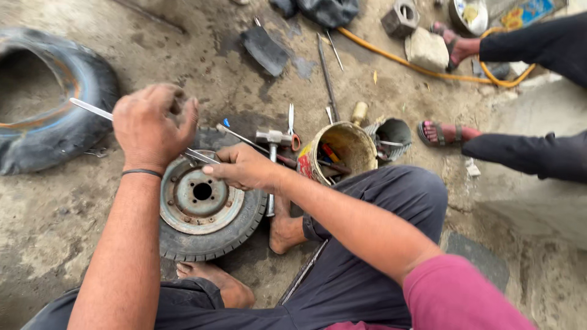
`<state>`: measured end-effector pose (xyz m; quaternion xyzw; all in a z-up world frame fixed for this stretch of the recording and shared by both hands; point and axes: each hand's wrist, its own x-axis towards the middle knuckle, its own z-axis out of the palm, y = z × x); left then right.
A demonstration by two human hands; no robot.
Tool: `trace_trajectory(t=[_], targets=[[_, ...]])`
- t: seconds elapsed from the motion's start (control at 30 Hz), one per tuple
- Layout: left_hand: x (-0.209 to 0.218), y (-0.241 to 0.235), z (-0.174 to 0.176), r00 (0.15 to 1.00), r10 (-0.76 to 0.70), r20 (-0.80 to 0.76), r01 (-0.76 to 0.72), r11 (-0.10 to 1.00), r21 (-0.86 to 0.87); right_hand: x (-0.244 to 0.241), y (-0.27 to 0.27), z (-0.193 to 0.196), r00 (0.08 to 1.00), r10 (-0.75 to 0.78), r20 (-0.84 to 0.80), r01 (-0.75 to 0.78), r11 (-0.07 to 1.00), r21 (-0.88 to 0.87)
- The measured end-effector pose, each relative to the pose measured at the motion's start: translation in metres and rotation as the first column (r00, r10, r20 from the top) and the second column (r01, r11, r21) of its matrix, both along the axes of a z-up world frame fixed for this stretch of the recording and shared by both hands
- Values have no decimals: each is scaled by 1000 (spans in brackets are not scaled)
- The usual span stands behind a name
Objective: The person sits on the ground and uses a metal bar and hammer to pry and adjust the rim of a small tire. They repeatedly insert the bar between the tire and rim, striking it to separate or seat the components. The person occasionally pauses to reposition the tire or adjust their grip.
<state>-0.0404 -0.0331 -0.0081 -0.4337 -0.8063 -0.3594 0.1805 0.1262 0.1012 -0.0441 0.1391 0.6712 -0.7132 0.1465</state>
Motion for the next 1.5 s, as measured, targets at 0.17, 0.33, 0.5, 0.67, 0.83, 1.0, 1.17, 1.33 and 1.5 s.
trace_trajectory(t=[0.17, 0.33, 0.5, 0.67, 0.83, 1.0, 1.17, 1.33, 1.5], targets=[[-4, -7, -3, 1000, 10, 17, -10, 1000, 10, 1, -26, -12, 983, -142, -117, 149, 987, 58], [-4, 1, -8, 999, 7, -42, -4, 997, 80, 12, -51, -20, 960, -148, -239, 229, 905, 359], [-2, 1, -13, 999, -13, -44, 16, 997, 77, 14, -66, -23, 905, -392, -163, 391, 919, -42], [0, 4, -13, 1000, -9, -2, 9, 987, 160, 14, -82, -13, 865, -367, -342, 483, 794, 369], [36, -13, 24, 996, 39, -84, -32, 996, 82, 24, -86, -11, 861, -265, -434, 458, 775, 435], [51, -52, 95, 975, -36, 217, -20, 967, 252, 11, -34, 28, 765, -20, -644, 417, 777, 471], [62, -120, 83, 871, -161, 464, -111, 856, 505, -56, -3, 69, 384, 919, -89, 625, -188, 758], [37, -140, 50, 823, -101, 559, -266, 801, 536, -116, -34, 55, 175, 858, 483, 81, -501, 862], [29, -146, 17, 759, -116, 640, -369, 734, 571, -138, -25, 33, 605, 784, 137, -119, -82, 990]])
